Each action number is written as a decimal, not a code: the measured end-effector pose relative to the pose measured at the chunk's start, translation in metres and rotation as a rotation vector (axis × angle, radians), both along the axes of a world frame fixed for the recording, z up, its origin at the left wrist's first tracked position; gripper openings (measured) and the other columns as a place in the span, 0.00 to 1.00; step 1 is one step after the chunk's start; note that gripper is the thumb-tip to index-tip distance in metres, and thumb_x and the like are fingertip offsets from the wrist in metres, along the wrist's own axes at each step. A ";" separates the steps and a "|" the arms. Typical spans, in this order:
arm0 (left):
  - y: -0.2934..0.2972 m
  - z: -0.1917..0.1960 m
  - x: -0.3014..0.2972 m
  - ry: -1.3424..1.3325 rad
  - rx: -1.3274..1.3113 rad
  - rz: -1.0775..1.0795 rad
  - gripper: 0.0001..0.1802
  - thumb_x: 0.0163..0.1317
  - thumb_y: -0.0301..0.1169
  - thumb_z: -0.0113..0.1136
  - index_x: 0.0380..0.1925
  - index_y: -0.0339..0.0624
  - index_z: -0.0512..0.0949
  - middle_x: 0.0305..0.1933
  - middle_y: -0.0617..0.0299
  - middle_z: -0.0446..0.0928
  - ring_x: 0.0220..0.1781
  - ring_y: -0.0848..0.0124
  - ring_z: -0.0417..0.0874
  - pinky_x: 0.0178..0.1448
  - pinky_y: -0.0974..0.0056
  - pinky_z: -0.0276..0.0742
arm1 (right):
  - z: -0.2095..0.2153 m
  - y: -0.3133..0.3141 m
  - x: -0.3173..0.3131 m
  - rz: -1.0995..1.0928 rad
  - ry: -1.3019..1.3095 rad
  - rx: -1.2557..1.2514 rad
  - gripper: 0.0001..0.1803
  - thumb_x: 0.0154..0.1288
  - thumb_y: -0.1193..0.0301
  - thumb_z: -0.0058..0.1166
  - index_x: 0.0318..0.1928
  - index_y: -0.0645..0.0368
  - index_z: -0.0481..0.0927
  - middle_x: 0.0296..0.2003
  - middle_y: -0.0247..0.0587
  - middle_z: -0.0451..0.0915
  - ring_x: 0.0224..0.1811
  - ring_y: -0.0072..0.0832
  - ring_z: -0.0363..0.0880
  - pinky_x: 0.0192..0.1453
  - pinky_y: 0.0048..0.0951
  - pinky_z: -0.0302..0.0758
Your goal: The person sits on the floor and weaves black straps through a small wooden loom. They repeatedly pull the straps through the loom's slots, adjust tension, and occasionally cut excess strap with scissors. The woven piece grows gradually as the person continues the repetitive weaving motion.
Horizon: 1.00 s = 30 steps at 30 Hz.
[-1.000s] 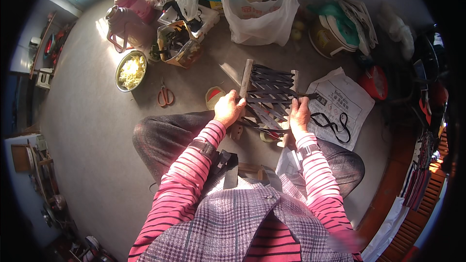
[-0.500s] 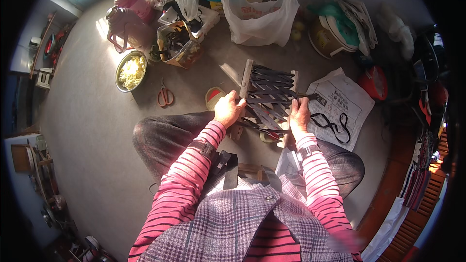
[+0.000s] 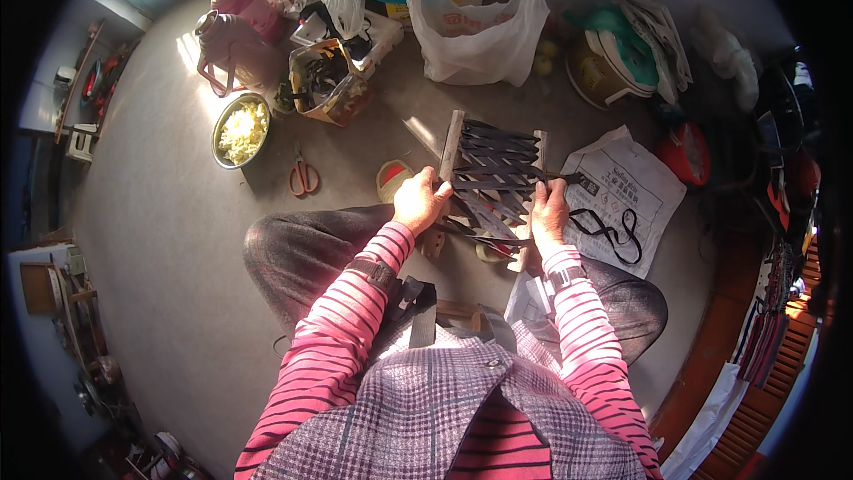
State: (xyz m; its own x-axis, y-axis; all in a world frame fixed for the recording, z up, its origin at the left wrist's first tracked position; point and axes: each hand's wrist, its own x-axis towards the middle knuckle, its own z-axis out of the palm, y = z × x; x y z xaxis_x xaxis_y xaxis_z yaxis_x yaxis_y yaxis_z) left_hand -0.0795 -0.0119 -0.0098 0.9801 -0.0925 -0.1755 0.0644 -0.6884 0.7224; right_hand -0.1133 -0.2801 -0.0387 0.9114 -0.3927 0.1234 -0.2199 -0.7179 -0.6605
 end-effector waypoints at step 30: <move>0.001 -0.005 0.001 0.000 -0.028 0.008 0.18 0.59 0.41 0.65 0.32 0.35 0.76 0.29 0.47 0.80 0.34 0.53 0.82 0.41 0.56 0.76 | -0.005 -0.002 0.000 -0.011 0.037 -0.033 0.13 0.72 0.57 0.49 0.45 0.51 0.67 0.30 0.47 0.82 0.36 0.55 0.80 0.36 0.54 0.72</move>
State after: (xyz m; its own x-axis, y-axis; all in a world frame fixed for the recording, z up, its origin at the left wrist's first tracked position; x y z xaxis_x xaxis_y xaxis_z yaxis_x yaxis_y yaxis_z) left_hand -0.0784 -0.0105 -0.0149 0.9809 -0.0891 -0.1726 0.0699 -0.6673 0.7415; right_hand -0.1131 -0.2826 -0.0433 0.9112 -0.3990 0.1026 -0.2519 -0.7366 -0.6277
